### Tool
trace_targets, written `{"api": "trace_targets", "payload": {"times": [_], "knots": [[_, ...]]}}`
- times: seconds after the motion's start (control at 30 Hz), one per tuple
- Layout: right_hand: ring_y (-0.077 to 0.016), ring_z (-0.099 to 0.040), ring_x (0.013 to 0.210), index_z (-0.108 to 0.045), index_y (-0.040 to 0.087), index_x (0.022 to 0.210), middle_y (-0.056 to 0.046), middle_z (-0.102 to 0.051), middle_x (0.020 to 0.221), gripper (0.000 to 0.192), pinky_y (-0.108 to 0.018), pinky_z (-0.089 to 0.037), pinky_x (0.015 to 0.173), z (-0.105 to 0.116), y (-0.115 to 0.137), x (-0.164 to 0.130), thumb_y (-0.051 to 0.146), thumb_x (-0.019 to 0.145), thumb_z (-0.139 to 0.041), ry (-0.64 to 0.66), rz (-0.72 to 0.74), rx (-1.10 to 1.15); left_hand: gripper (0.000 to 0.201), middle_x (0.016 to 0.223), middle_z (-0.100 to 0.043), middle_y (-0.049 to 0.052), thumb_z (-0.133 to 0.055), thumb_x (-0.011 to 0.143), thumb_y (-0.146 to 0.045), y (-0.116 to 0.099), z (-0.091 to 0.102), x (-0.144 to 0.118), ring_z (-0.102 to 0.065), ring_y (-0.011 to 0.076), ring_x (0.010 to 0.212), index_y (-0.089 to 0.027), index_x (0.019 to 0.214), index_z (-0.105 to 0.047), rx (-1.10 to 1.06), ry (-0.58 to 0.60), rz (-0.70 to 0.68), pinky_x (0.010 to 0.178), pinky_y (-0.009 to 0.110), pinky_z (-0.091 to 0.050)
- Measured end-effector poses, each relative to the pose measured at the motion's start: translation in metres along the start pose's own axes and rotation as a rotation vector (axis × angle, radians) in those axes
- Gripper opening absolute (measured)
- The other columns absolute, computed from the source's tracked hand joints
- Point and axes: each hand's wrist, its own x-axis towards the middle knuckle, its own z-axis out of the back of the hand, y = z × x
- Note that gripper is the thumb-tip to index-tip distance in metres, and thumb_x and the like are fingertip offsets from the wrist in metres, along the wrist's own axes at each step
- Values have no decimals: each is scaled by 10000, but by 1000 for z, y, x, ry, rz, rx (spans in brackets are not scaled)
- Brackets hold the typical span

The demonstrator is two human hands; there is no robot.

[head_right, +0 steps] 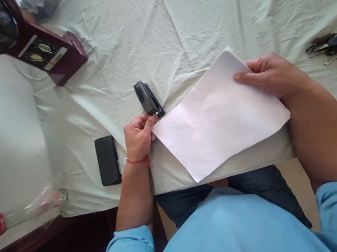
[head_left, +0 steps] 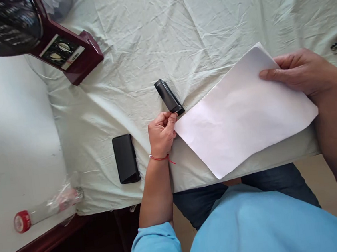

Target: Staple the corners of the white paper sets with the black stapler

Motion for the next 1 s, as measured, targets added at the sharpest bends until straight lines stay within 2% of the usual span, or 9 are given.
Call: {"api": "trace_targets", "payload": {"times": [0.13, 0.23, 0.4, 0.57, 0.63, 0.73, 0.83, 1.0], "knots": [[-193, -667, 641, -664, 203, 1234, -115, -681, 1022, 636, -311, -539, 503, -5, 3, -2, 574, 732, -785, -79, 24, 45, 254, 520, -533, -97, -871, 846, -378, -1, -4, 1, -412, 53, 358, -200, 913, -702, -58, -32, 8, 363, 205, -263], [-171, -650, 618, -657, 210, 1259, -114, -677, 1024, 639, -306, -530, 495, -5, 4, -3, 557, 738, -784, -123, 13, 48, 268, 540, -562, -111, -855, 805, -259, 0, -6, 4, -416, 48, 350, -213, 967, -646, -76, -100, 44, 361, 186, -255], [-142, -614, 568, -669, 185, 1245, -111, -677, 962, 566, -268, -494, 465, -7, 11, -4, 475, 769, -768, -180, -8, 55, 359, 643, -621, -99, -852, 818, -252, 5, -7, 6, -441, 42, 372, -221, 1070, -598, -56, -155, 38, 369, 181, -274], [-127, -598, 538, -690, 169, 1205, -105, -680, 941, 476, -246, -470, 445, -10, 16, -3, 393, 789, -752, -238, 7, 77, 577, 831, -670, -70, -879, 848, -286, 14, -8, 2, -436, 42, 450, -289, 1355, -603, -67, -172, -112, 422, 212, -349], [-129, -595, 531, -693, 166, 1208, -107, -681, 932, 492, -238, -458, 435, -9, 14, -1, 399, 781, -768, -237, 26, 89, 575, 890, -667, -43, -856, 904, -332, 18, -8, 1, -428, 49, 508, -323, 1438, -645, -25, -180, -190, 478, 226, -374], [-124, -591, 520, -700, 163, 1196, -102, -680, 889, 520, -215, -441, 426, -7, 10, 1, 426, 759, -800, -224, 52, 93, 416, 919, -661, 3, -798, 965, -375, 22, -4, 3, -493, 98, 662, -308, 1375, -784, 115, -197, -344, 636, 253, -461], [-116, -588, 513, -702, 161, 1191, -95, -680, 871, 532, -205, -440, 431, -5, 7, 2, 440, 750, -808, -216, 60, 92, 318, 903, -648, 22, -720, 984, -314, 24, -1, 5, -560, 143, 791, -287, 1261, -872, 276, -211, -461, 780, 282, -514], [-122, -598, 523, -692, 177, 1209, -106, -684, 936, 524, -221, -454, 440, -6, 8, 1, 458, 775, -779, -235, 51, 74, 487, 842, -633, 20, -623, 910, -146, 24, -4, 4, -534, 160, 764, -298, 1295, -880, 480, -207, -468, 786, 288, -486]]}}
